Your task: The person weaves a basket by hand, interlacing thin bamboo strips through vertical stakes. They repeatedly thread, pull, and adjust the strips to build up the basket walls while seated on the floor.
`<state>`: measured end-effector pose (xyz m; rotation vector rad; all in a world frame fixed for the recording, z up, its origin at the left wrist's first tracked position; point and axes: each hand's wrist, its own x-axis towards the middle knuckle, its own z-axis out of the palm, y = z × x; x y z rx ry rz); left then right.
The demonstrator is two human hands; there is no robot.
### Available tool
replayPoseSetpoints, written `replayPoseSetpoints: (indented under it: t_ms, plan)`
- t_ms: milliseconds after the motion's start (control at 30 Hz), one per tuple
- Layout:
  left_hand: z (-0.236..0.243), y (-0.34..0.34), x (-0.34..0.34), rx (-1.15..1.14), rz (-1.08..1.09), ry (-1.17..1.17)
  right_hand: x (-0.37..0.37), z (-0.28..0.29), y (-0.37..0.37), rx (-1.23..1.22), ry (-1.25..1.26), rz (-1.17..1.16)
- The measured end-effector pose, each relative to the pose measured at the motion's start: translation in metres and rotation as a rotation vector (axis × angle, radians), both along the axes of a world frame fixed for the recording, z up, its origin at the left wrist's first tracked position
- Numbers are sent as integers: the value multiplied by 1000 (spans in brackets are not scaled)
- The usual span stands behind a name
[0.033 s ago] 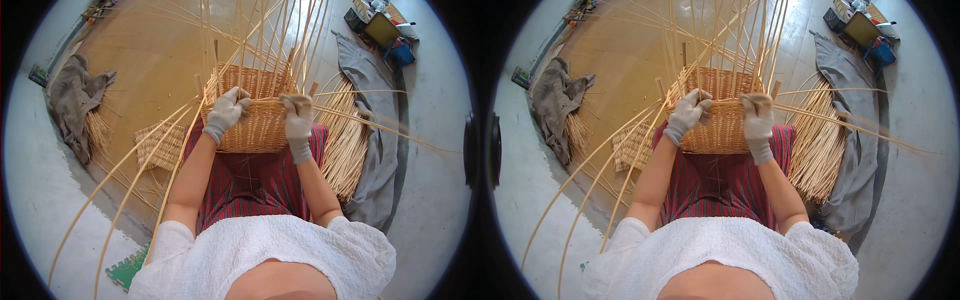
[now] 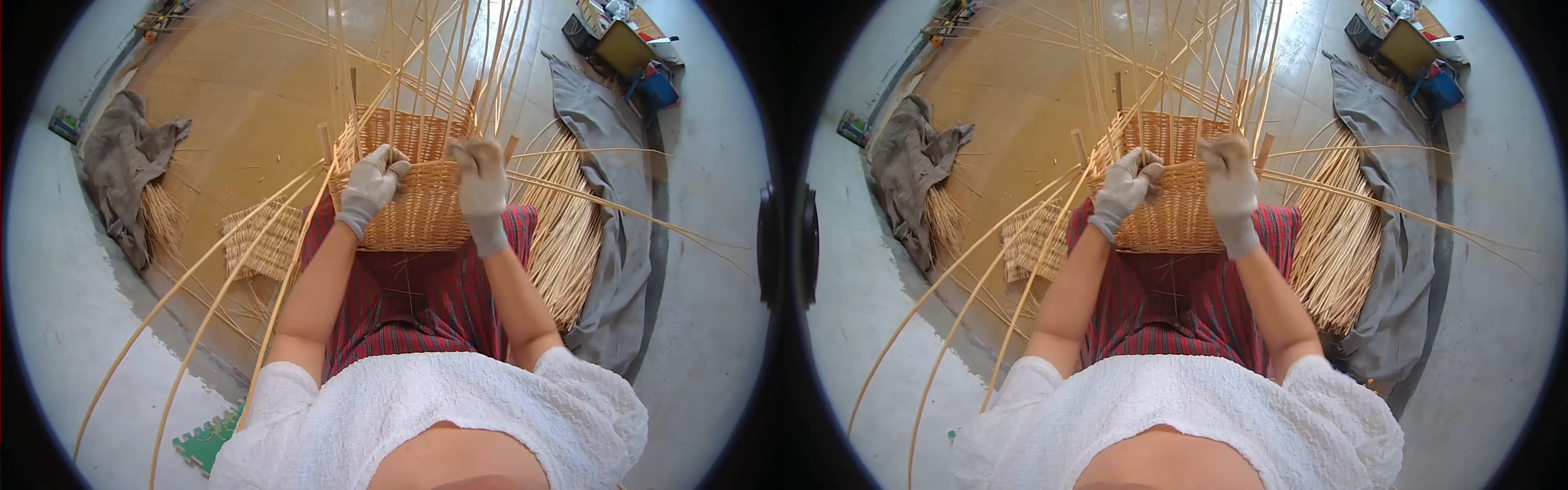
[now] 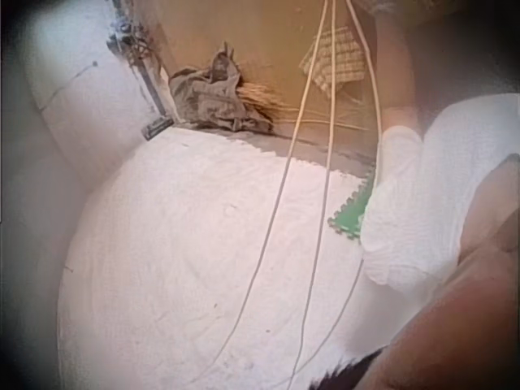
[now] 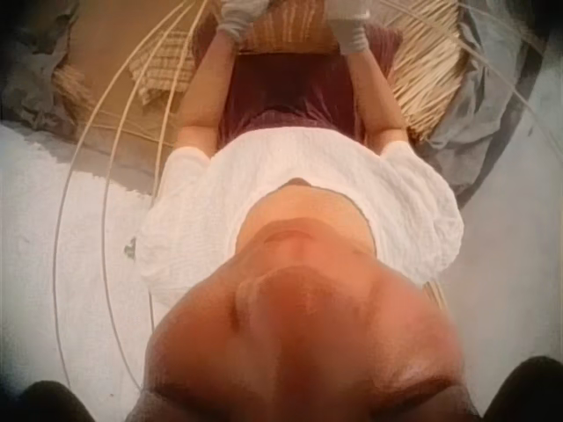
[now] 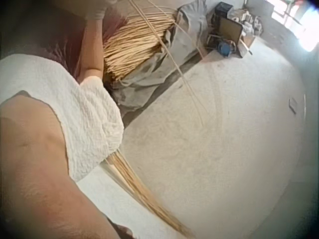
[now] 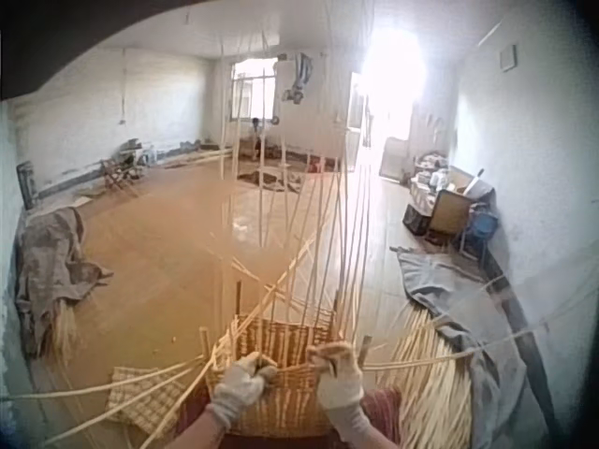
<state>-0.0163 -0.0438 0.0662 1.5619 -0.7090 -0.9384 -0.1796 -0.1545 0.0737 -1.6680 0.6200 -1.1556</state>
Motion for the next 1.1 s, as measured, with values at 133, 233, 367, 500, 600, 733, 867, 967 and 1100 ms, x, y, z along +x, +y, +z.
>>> replayPoseSetpoints:
  t_ms: [133, 233, 367, 500, 600, 733, 867, 967, 1100]
  plan:
    - [5, -9, -15, -21, 133, -30, 73, 59, -34, -706, 250, -113]
    - [-10, -5, 0, -32, 57, 25, 44, 42, -39, -327, -70, 203]
    - [-12, -4, -6, -55, 82, 31, -8, -11, 17, -36, -287, 76]
    - [-19, -14, -25, -417, 338, -795, -30, 2, 11, 175, -327, 25]
    - [39, -19, -68, -311, 180, -541, -75, -9, -26, 351, -296, -162]
    - [18, -52, -56, 21, -121, 15, -61, 19, -30, 248, -243, -141]
    - [19, -65, -77, 45, 12, -128, -12, 81, -57, -495, 49, -222]
    - [20, -70, -73, 2, 15, 36, -37, 58, -80, -407, -195, -81]
    - [16, -73, -66, 62, 54, 65, -100, -34, -12, 222, -372, -185]
